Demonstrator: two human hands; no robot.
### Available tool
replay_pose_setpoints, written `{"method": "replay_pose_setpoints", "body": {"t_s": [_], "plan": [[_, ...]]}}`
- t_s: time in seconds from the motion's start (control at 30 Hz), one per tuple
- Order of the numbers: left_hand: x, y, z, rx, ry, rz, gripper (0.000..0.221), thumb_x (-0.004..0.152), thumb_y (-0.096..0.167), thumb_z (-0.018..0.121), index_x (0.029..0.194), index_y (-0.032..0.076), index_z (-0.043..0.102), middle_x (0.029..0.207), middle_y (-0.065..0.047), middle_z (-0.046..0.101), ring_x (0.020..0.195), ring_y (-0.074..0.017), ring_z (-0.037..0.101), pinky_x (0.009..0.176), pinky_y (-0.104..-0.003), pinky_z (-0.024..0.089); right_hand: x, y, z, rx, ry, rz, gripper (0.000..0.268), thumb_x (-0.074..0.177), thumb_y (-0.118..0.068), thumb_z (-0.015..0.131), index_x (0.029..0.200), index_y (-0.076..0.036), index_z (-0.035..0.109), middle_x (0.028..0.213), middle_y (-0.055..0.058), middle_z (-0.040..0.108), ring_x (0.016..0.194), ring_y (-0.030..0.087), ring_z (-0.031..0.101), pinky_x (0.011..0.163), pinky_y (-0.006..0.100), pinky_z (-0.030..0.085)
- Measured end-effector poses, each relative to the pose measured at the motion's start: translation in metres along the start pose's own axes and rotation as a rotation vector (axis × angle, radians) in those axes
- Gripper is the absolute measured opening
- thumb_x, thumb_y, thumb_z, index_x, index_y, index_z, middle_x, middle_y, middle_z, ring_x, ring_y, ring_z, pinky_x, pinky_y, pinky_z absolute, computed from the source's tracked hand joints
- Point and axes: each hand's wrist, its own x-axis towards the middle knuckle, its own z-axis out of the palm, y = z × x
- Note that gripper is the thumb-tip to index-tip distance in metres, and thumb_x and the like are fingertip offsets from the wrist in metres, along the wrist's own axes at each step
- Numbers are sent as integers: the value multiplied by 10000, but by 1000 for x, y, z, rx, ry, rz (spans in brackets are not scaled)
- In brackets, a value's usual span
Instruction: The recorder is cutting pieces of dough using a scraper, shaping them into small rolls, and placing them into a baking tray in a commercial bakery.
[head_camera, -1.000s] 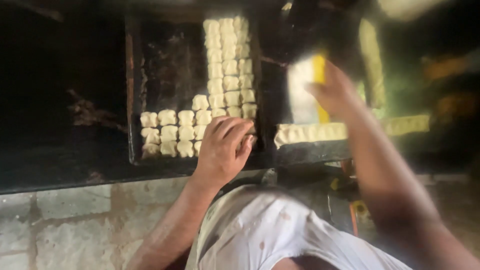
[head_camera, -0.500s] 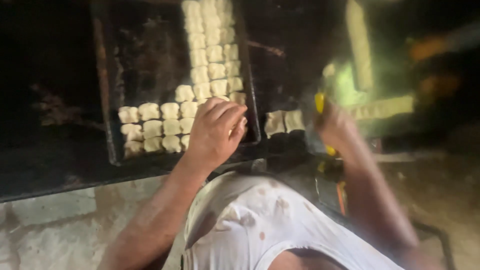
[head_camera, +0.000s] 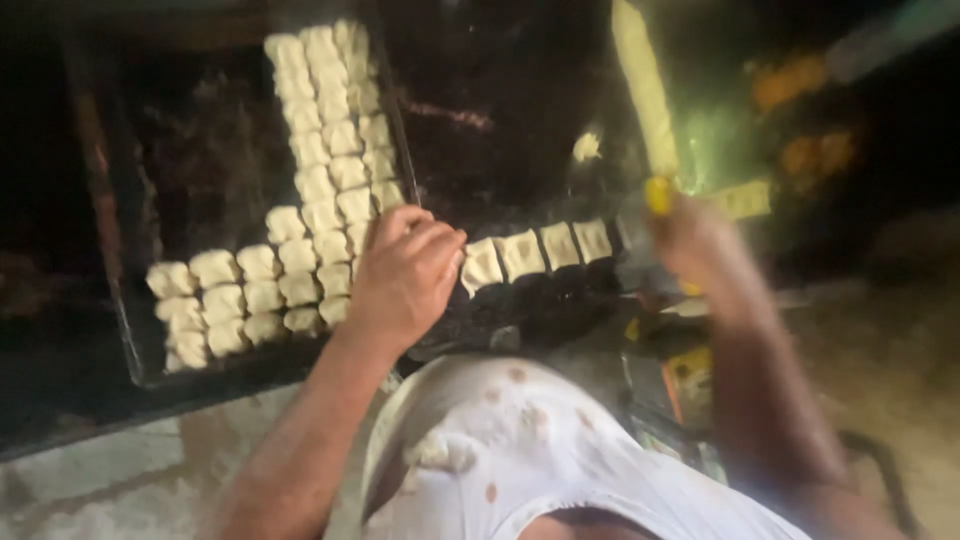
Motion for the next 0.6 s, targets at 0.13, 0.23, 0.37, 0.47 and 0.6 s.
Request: {"method": "replay_pose_setpoints", "body": {"t_s": [0.13,0.23,0.37,0.47,0.6], "plan": [[7,1,17,99,-57,34,196,891,150,744,1067,62,747,1082,-34,719,1160,-287,580,997,-458,468,-3,23,-2,1098,-396,655,455,1007,-286,646,1288,69,605,824,211,644,605,291,594,457,408,477],[24,0,44,148,-116,52,215,871,170,730,1059,66,746,1066,-36,721,1156,-300,584,993,-474,455,-26,33,42,142,-224,-87,161,952,-114,646,1107,-69,646,941,97,630,824,249,601,661,368,493],[24,5,57,195,-316,-44,213,858,199,721,1030,75,744,1033,-50,722,1121,-294,596,1008,-482,426,-33,20,94,739,-275,342,275,911,-129,606,1175,-115,679,807,126,640,608,265,591,494,384,472],[36,0,58,233,-353,-61,243,845,217,725,1043,77,747,1030,-60,720,1103,-286,600,1021,-484,409,-57,2,190,791,-298,417,135,939,-156,610,1021,-68,673,838,137,660,708,286,630,594,390,505],[28,4,54,212,-393,-67,296,812,235,736,1069,90,754,1035,-45,721,1088,-272,604,1029,-482,389,-96,12,193,762,-363,338,219,1022,-230,571,1015,-39,679,898,170,690,783,298,667,657,383,543]]}}
